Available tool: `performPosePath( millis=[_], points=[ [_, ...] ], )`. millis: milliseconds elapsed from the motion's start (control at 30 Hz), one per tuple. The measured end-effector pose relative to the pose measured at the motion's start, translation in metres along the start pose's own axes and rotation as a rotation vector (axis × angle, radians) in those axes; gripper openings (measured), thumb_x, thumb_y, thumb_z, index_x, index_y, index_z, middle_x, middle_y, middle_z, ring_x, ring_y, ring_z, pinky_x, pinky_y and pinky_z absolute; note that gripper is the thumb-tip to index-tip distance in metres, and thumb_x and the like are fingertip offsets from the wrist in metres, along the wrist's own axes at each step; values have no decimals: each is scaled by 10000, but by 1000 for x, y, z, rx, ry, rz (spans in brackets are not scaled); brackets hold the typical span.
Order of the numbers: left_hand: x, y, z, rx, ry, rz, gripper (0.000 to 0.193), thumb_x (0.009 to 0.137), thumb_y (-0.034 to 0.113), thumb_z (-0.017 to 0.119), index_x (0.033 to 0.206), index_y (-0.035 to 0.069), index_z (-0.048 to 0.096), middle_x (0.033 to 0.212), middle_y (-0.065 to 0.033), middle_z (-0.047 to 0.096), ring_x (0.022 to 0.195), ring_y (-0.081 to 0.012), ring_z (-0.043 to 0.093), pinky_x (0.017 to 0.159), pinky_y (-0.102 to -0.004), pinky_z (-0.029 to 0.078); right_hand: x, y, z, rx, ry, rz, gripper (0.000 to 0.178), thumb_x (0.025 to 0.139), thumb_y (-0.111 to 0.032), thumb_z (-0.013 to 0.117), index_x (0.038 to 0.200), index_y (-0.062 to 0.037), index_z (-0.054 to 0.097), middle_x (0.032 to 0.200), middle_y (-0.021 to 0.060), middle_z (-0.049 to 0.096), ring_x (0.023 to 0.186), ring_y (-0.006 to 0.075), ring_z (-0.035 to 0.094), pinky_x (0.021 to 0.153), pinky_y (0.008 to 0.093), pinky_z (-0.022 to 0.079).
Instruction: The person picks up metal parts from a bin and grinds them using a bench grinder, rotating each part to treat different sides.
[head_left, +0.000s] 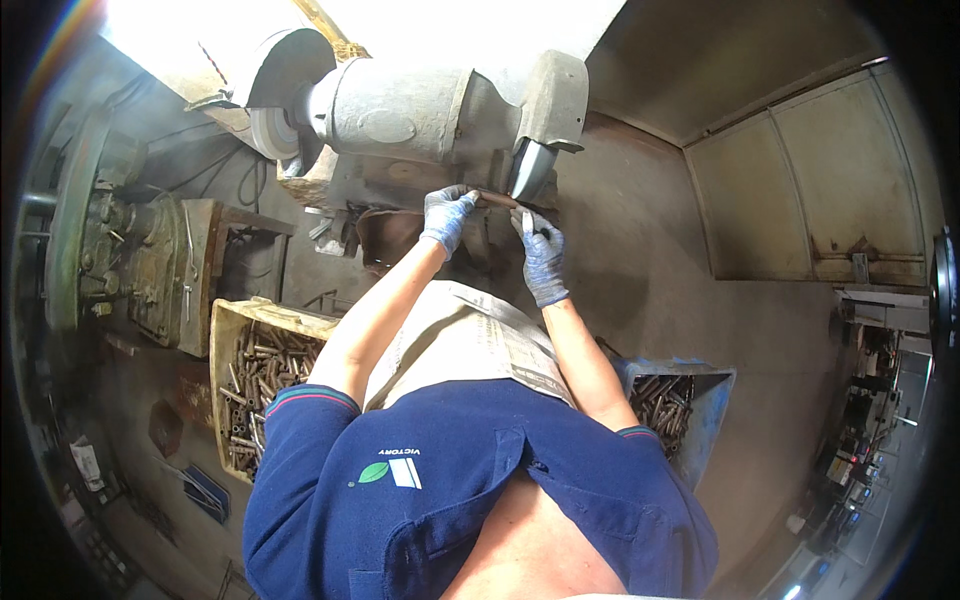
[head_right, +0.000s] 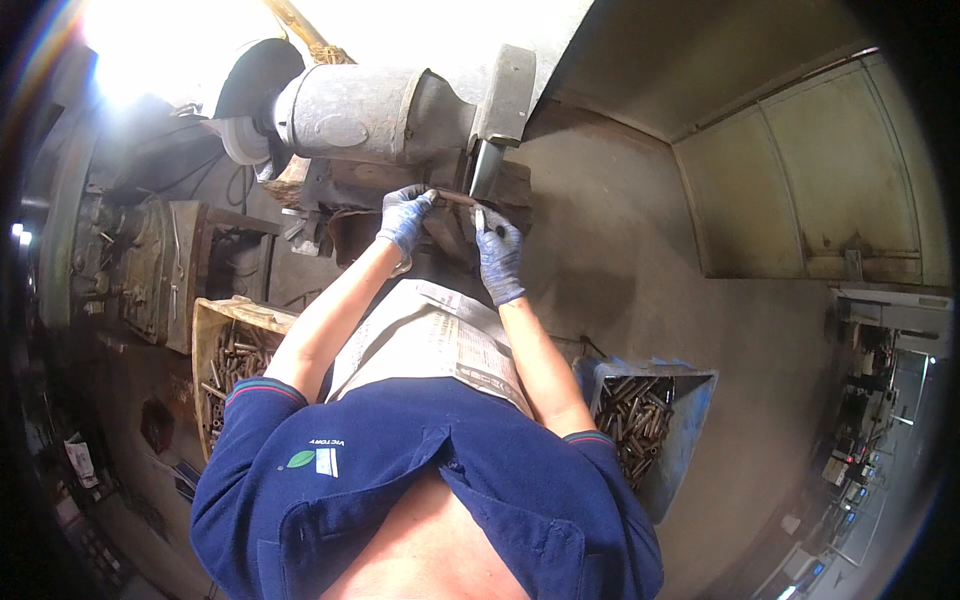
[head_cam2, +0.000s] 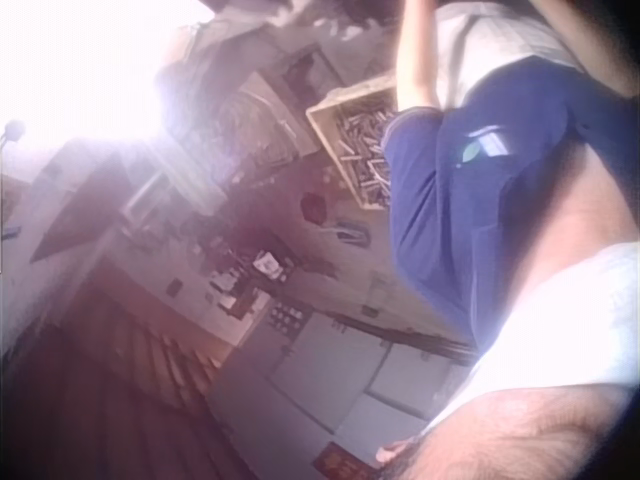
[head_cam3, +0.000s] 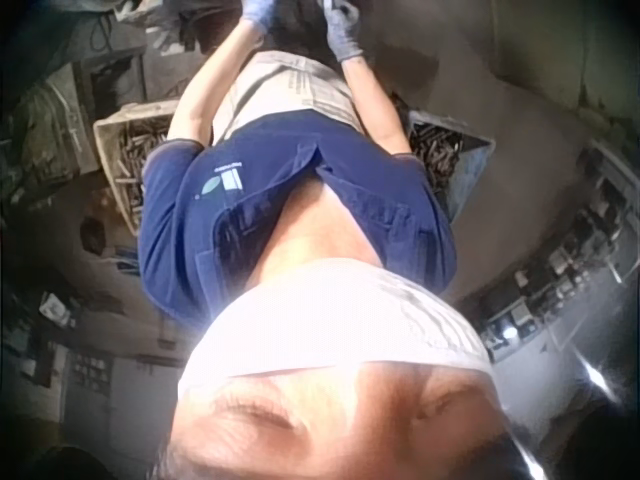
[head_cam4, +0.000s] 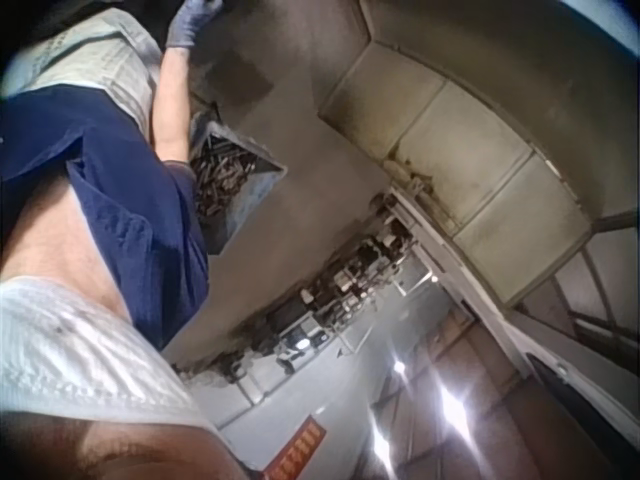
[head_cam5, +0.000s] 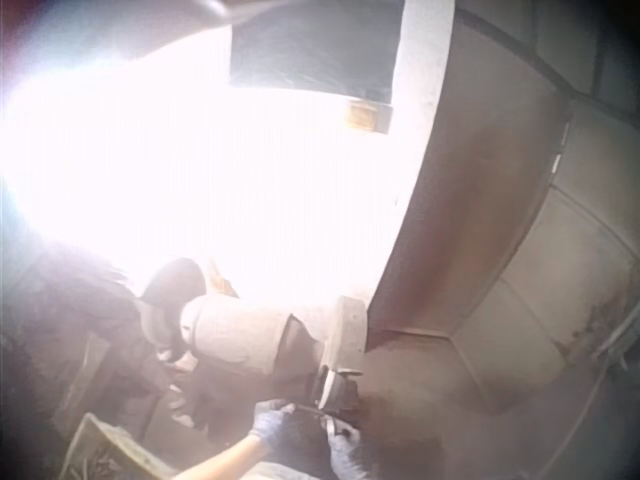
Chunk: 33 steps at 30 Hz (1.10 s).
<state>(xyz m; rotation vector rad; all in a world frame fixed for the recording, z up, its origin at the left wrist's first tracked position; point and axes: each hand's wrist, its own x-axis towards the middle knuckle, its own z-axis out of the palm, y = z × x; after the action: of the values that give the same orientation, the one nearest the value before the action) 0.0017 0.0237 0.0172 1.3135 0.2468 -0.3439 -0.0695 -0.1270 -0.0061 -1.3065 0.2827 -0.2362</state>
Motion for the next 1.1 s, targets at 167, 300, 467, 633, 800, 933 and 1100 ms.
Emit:
performPosePath(
  millis=[167,300,467,633,800,933,1100],
  points=[
    [3,-2,-12,-44,-86,61,102,842,54,622,902,-18,664,796,-51,661,704,-102,602,655,-235,489,-4,0,2,-137,-36,-149,198,901,-72,546,1052,32,621,1085,119,615,1024,210,582,932,328,473],
    [-26,5,-20,-107,-165,128,101,842,30,611,922,-25,637,839,-93,664,734,-145,635,679,-255,510,-35,-47,4,-543,-77,-560,284,789,-20,639,1073,-37,645,1098,149,621,1083,275,571,960,337,420],
    [-66,25,-21,-83,-331,158,154,814,23,654,963,-17,657,851,-42,669,752,-71,599,689,-202,488,-69,-89,-8,-669,-128,-764,313,780,-88,633,1085,-17,636,1150,181,586,1127,330,535,966,382,411],
    [-92,50,-18,69,-332,258,172,800,16,672,969,-16,665,855,-55,680,754,-69,600,692,-205,495,-80,-102,-10,-583,-141,-823,379,783,-213,661,1096,-1,633,1158,168,587,1133,297,534,982,394,393],
    [-101,56,-16,50,-363,364,166,805,4,661,971,-10,670,865,-60,682,758,-74,606,701,-219,505,-86,-111,-6,-498,-162,-833,403,784,-255,670,1087,7,636,1163,159,585,1132,275,533,995,385,375],
    [-99,62,-13,86,-342,187,124,838,37,630,940,-29,654,837,-80,671,727,-98,617,677,-230,514,-83,-103,-8,-476,-116,-698,318,823,-184,632,1088,-10,641,1168,144,585,1138,270,530,988,361,382],
    [-52,37,2,12,-330,64,128,861,69,602,910,-47,627,781,-95,657,695,-130,626,632,-253,519,-40,-56,-29,-720,-79,-694,278,808,-20,623,1085,-42,640,1133,134,611,1115,237,556,956,316,432]
  ],
)
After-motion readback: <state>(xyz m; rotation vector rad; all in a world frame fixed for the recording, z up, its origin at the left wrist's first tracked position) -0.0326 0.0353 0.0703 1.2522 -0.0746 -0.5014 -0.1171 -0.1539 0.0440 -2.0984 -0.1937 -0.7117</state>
